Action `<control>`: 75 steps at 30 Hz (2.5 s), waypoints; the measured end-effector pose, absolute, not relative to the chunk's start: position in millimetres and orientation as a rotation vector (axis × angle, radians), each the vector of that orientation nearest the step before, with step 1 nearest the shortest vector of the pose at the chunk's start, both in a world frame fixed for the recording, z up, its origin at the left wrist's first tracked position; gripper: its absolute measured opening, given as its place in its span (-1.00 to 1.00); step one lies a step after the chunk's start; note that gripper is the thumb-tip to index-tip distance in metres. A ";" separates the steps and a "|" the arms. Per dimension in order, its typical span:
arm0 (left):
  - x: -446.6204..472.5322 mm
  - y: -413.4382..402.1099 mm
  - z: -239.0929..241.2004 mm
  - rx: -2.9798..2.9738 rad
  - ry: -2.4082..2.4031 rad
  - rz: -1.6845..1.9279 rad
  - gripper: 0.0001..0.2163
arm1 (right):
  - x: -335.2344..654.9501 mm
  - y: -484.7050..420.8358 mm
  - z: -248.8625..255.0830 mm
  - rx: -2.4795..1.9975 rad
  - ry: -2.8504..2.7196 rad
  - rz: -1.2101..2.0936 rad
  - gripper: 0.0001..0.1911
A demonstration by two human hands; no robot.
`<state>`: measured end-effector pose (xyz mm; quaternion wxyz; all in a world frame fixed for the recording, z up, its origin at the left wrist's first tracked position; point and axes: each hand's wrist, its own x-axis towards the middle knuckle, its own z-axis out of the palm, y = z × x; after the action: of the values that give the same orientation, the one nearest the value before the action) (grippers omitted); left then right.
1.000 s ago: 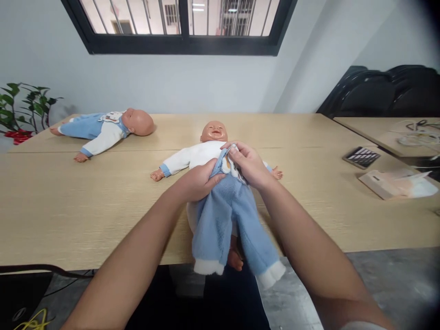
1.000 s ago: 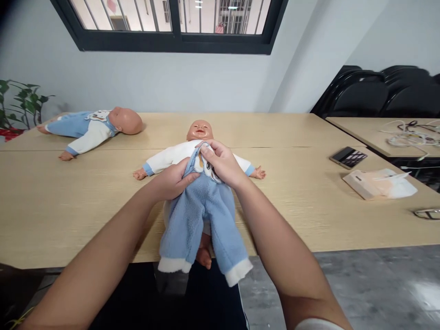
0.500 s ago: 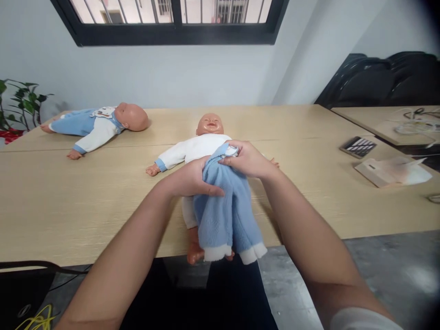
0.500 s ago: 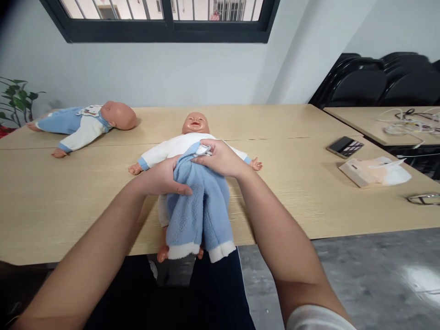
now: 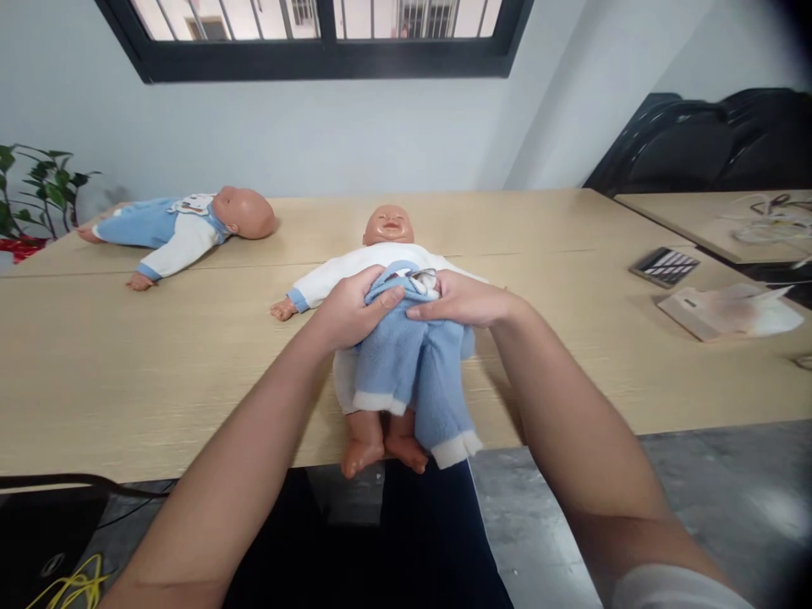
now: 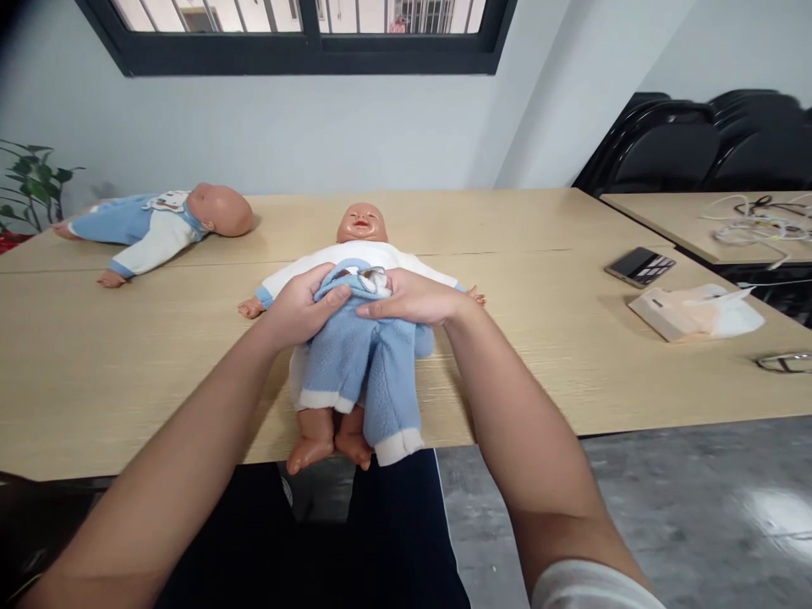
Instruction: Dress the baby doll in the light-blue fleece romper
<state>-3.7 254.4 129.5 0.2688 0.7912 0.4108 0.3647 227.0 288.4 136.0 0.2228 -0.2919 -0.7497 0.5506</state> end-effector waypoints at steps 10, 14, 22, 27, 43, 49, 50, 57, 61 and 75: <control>-14.5 247.4 137.9 2.046 0.880 0.452 -0.63 | 217.3 287.8 126.5 -0.760 -1.741 1.453 -0.66; -11.5 248.9 134.8 2.041 0.883 0.707 -0.57 | 220.1 288.1 124.4 -0.705 -1.687 1.622 -0.54; -17.3 256.0 130.0 1.894 0.854 0.885 -0.40 | 227.1 287.3 131.9 -0.780 -1.921 1.571 -0.50; -19.0 250.8 136.9 2.036 0.759 0.586 -0.05 | 230.3 292.0 128.7 -0.842 -1.804 1.471 -0.62; -15.7 258.1 119.4 1.761 0.669 0.794 -0.49 | 220.4 286.1 127.6 -0.732 -1.820 1.441 -0.64; -18.3 242.9 133.2 1.895 0.830 0.584 -0.49 | 226.7 291.4 126.4 -0.784 -1.871 1.378 -0.55; -17.7 240.8 134.6 1.939 0.879 0.556 -0.52 | 227.2 292.0 125.5 -0.787 -1.866 1.379 -0.56; -6.6 235.4 129.3 2.238 1.233 0.726 -0.75 | 229.5 286.0 124.7 -0.736 -1.841 1.661 -0.57; -7.8 228.5 122.3 2.407 1.228 0.962 -0.83 | 227.4 280.5 124.5 -0.654 -1.638 1.833 -0.40; 12.5 81.2 100.1 3.006 0.668 1.065 -0.85 | 139.6 215.6 131.6 -1.531 -2.483 0.783 -0.10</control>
<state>12.5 81.2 100.1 -0.0585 0.9210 0.2047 0.3261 139.6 215.6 131.6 0.0604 -0.5059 -0.8206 0.2588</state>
